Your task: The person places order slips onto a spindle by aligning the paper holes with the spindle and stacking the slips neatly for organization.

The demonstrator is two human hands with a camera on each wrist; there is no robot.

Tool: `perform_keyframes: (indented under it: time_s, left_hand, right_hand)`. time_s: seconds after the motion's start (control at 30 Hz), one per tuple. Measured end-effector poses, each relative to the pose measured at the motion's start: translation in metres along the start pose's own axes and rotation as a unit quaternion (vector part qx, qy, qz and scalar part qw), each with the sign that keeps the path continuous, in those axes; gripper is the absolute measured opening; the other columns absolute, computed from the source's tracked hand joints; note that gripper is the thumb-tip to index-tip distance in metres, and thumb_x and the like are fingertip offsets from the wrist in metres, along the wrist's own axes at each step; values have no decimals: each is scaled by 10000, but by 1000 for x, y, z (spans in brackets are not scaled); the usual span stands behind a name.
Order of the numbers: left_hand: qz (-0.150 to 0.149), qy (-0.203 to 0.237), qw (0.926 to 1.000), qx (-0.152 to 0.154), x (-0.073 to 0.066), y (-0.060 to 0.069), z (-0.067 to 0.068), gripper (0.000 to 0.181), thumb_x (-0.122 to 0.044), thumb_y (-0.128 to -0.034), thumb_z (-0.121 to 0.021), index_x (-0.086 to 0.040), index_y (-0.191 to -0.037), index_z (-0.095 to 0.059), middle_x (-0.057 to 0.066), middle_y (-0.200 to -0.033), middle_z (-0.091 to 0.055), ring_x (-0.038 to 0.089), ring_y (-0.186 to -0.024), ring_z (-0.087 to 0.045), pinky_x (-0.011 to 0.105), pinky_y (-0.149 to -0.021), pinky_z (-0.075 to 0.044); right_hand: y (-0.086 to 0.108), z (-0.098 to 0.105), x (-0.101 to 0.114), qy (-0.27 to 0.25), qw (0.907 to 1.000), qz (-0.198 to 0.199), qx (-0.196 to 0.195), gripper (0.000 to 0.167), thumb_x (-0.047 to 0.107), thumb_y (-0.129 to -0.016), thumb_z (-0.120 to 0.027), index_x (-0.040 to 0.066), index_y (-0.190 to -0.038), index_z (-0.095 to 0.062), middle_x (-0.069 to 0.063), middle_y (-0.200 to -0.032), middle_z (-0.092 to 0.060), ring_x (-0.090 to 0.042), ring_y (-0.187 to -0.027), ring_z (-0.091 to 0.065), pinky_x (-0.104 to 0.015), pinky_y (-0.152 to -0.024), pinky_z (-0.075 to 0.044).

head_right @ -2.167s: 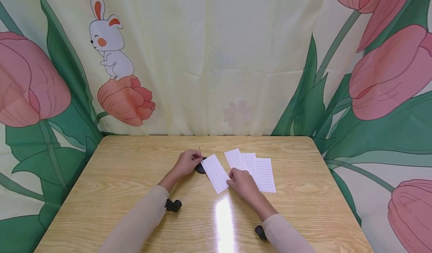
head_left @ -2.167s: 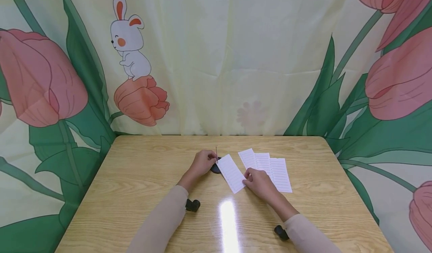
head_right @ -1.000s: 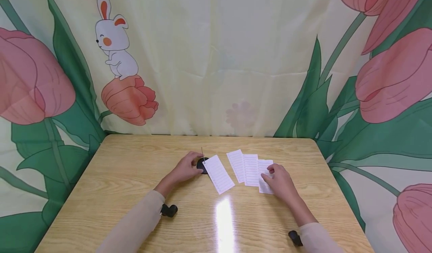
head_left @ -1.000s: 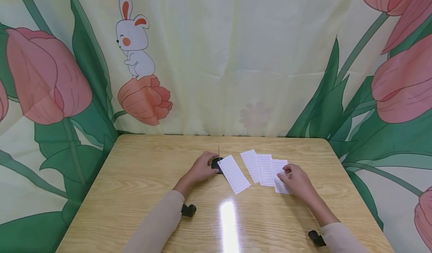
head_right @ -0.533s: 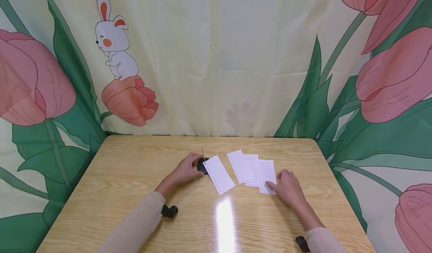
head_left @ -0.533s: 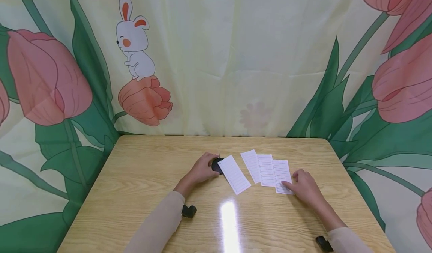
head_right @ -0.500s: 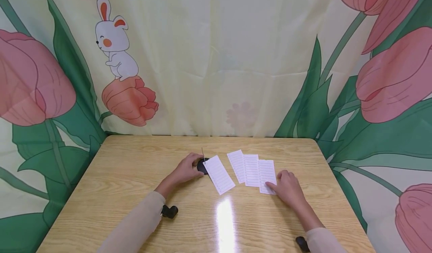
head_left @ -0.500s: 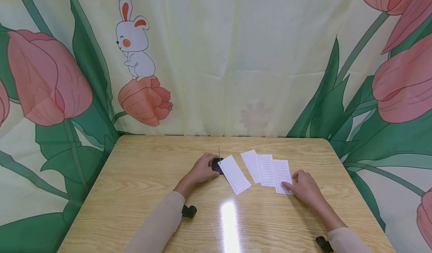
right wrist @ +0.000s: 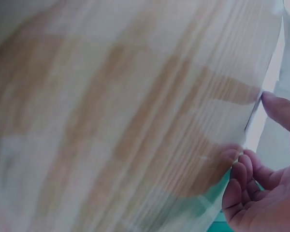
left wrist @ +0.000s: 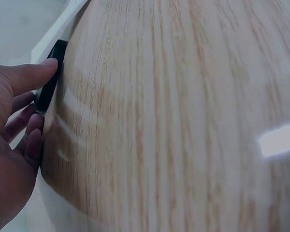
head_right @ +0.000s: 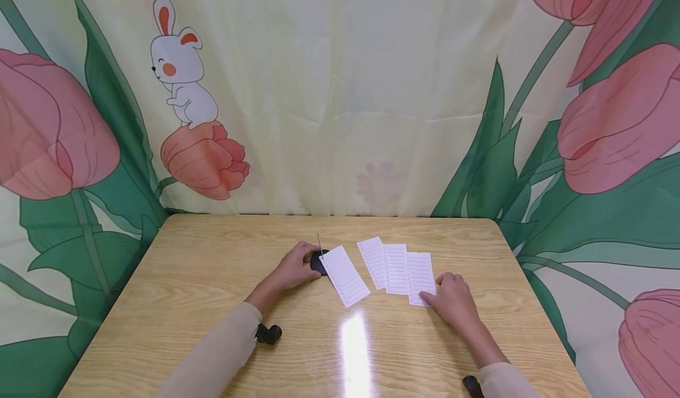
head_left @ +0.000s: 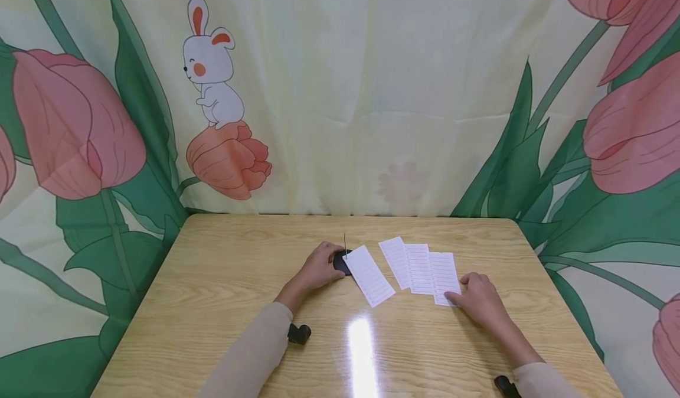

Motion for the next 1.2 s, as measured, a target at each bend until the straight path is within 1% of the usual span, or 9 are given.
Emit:
perform_keyframes:
  time_s: [0.17, 0.23, 0.47, 0.6, 0.73, 1.0, 1.2]
  left_hand:
    - [35, -56, 10000, -42, 1, -1, -1, 615, -127, -823, -878, -80, -1381, -625, 87, -1255, -563, 230, -1028, -497, 367, -866, -414]
    - [93, -34, 9999, -51, 1, -1, -1, 617, -123, -825, -878, -86, -1386, -623, 82, -1253, -560, 232, -1033, -493, 362, -871, -408]
    - [127, -34, 9999, -62, 1, -1, -2, 616, -123, -822, -882, -89, -1382, -625, 75, -1223, -548, 233, -1028, -493, 368, -854, -400]
    - [117, -55, 9999, -54, 2, -2, -2, 616, -130, -823, -883, -91, -1381, -625, 73, -1223, -546, 230, -1028, -490, 367, -856, -399]
    - [63, -62, 9999, -69, 3, -2, -3, 611, -135, -822, -884, -90, -1375, -629, 68, -1187, -539, 223, -1008, -492, 364, -844, -394]
    - [46, -131, 9999, -63, 1, -2, -1, 603, -141, -828, -880, -88, -1374, -628, 62, -1143, -525, 211, -977, -489, 355, -818, -392]
    - [44, -84, 10000, -24, 2, -1, -2, 604, -143, -831, -878, -86, -1376, -625, 74, -1189, -536, 223, -1012, -489, 366, -835, -395]
  right_hand:
    - [1, 2, 3, 81, 9999, 88, -22, 552, 264, -870, -823, -159, -1134, -587, -281, -1051, -609, -345, -921, -559, -527, -843, -487]
    - [1, 3, 4, 90, 9999, 104, -50, 529, 242, -871, -823, -156, -1136, -598, -274, -1039, -615, -330, -903, -560, -517, -833, -490]
    - [1, 4, 5, 40, 10000, 33, -63, 465, 192, -869, -825, -140, -1115, -611, -247, -998, -619, -304, -870, -553, -487, -802, -493]
    - [0, 4, 5, -49, 10000, 35, -47, 439, 164, -872, -819, -140, -1112, -613, -242, -991, -625, -307, -881, -572, -485, -807, -498]
    - [-2, 4, 5, -208, 9998, -5, 15, 421, 123, -881, -806, -148, -1129, -599, -256, -1017, -631, -330, -935, -601, -500, -846, -512]
    - [-4, 4, 3, -487, 9986, -182, 91, 471, 58, -899, -774, -181, -1222, -530, -313, -1103, -628, -386, -1020, -627, -516, -898, -533]
    - [-4, 4, 2, -571, 9975, -371, 195, 551, 61, -894, -778, -191, -1282, -480, -322, -1129, -620, -358, -995, -617, -483, -869, -538]
Point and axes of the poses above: each hand's wrist, its own y-axis away from the middle knuckle, its own z-axis out of the back of the hand, x = y × z, the point moved 2 cm from there along -y, towards the middle knuckle
